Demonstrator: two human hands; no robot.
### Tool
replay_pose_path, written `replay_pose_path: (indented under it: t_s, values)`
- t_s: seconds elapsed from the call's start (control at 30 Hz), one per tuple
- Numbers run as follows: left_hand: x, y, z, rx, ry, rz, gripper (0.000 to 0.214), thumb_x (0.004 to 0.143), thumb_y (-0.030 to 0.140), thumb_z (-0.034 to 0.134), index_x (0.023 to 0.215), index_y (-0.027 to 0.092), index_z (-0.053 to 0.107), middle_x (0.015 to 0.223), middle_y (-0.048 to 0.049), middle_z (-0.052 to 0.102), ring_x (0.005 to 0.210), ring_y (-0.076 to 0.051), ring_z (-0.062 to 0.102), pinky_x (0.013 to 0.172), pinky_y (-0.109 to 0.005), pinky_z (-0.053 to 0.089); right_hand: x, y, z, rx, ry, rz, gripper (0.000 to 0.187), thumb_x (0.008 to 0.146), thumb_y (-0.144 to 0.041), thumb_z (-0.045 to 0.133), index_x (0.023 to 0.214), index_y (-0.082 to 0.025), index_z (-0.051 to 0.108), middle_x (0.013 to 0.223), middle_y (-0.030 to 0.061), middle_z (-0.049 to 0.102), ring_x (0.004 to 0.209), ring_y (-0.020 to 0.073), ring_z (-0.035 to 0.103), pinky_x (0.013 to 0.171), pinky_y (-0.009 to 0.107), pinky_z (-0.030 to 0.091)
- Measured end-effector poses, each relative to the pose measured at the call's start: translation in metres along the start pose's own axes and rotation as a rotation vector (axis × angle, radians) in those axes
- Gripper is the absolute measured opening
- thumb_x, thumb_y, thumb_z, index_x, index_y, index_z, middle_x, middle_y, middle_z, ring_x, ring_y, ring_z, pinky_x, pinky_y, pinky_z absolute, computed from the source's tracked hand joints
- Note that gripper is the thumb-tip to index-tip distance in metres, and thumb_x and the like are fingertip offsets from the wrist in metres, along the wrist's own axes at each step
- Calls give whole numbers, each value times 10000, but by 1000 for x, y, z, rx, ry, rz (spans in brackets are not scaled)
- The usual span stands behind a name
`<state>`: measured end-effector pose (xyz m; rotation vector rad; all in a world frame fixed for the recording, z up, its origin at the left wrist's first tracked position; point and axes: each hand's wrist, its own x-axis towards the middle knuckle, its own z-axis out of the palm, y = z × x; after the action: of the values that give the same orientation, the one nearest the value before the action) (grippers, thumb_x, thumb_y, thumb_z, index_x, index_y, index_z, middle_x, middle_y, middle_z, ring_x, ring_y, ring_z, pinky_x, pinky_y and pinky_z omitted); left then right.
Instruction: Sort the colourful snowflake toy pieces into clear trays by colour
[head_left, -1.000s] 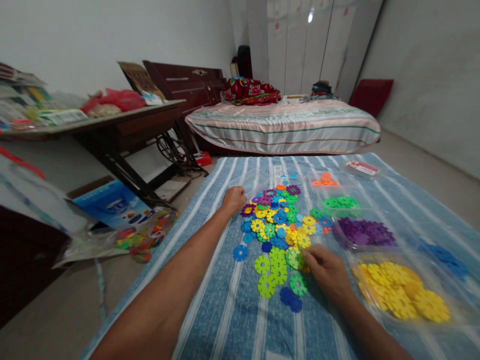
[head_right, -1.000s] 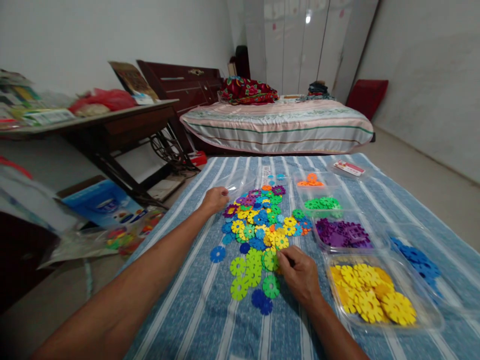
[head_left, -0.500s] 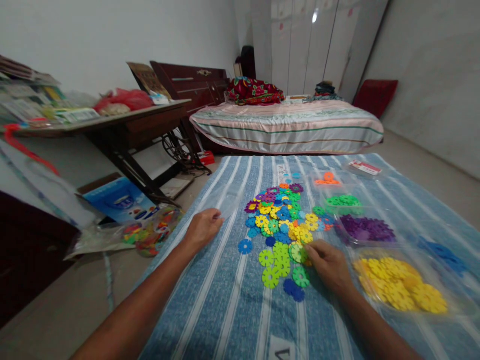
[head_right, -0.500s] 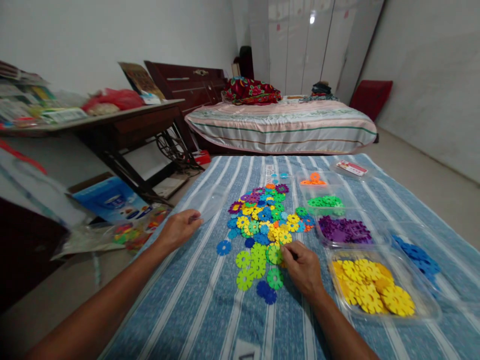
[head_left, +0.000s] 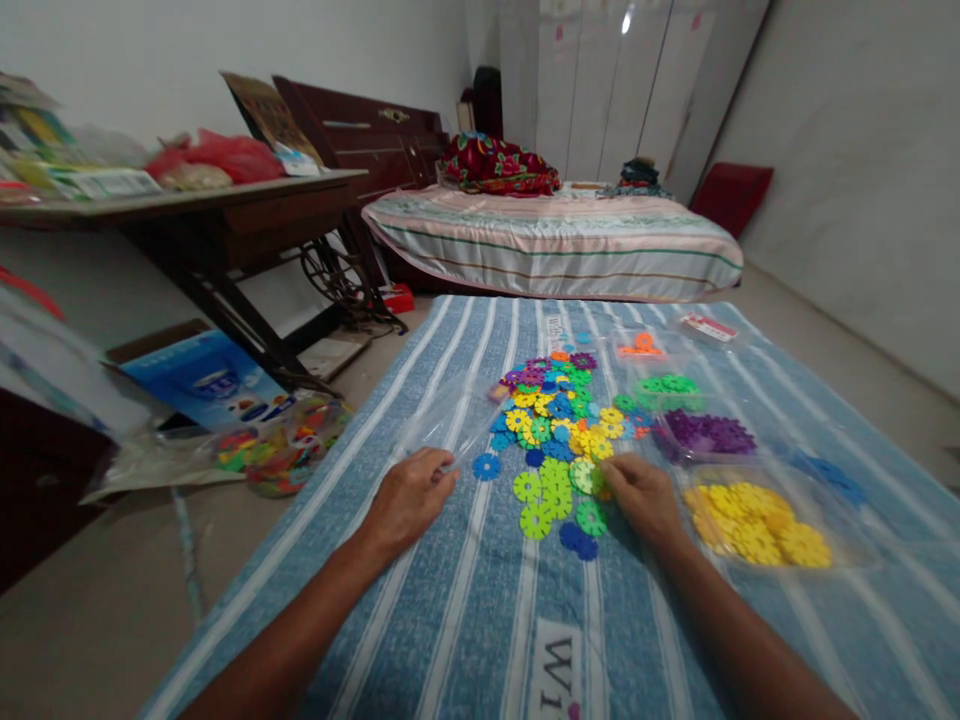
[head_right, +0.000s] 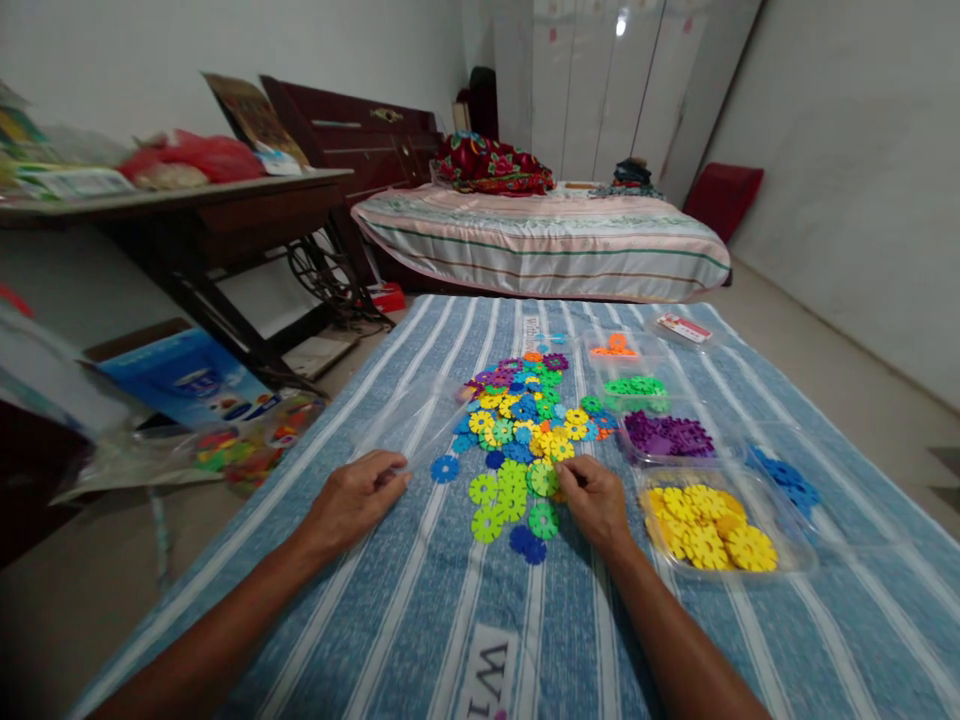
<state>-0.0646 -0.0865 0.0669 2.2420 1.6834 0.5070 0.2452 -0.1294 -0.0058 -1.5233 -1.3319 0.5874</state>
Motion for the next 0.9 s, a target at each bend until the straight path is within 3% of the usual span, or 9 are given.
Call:
replay_pose_path:
  t_s: [0.13,0.27,0.37,0.43,0.5,0.6,0.77,0.9]
  values:
    - [-1,-5,3,-23,3,7,291,811,374,473,964,210,659,963,-49,711,793,-178,667,809,-299,535,-1,1,0,-8,8,-5,361,814,-489,551,667,-184,678,668,41,652,633,174,585,615,291,433]
    - [-7,-8,8,-49,141,0,317,833,365,470,1056,201,624,1143,-82,665,790,-166,663,798,-304,547,0,4,1,-32,7,-5,353,806,-480,557,681,-176,684,680,36,658,643,168,589,623,278,434]
    - [-16,3,14,-36,269,34,273,875,336,441,1044,208,612,1206,-98,630,814,-160,652,819,-313,545,1,5,1,-31,17,23,353,794,-486,570,689,-171,690,677,31,657,643,167,586,616,271,430]
    - [-23,16,21,-35,275,124,242,904,317,416,980,206,617,1113,-96,654,886,-170,644,853,-312,532,2,5,1,-15,31,51,356,782,-491,576,690,-167,694,663,27,651,629,164,577,604,269,426]
    - [-29,34,30,-48,187,241,244,923,286,390,914,198,617,996,-86,666,928,-174,633,858,-303,523,4,5,0,14,41,77,361,765,-498,585,682,-164,696,644,25,645,615,162,568,596,269,426]
    - [-34,64,45,-39,-60,342,255,931,251,373,875,197,616,928,-64,659,895,-161,628,807,-281,522,6,4,-2,59,57,117,368,735,-513,610,683,-161,704,637,26,652,617,164,567,597,271,437]
    - [-33,113,63,85,-388,244,243,921,336,437,1006,203,621,1017,-89,655,943,-209,643,822,-333,522,11,3,-5,121,74,164,370,723,-523,637,625,-167,674,550,-1,587,563,140,525,557,252,419]
    - [-31,134,68,141,-516,182,304,901,378,473,1090,185,612,1078,-129,646,1051,-287,628,880,-414,503,19,2,-4,197,113,193,394,694,-538,661,544,-176,624,486,-8,544,494,122,480,504,246,386]
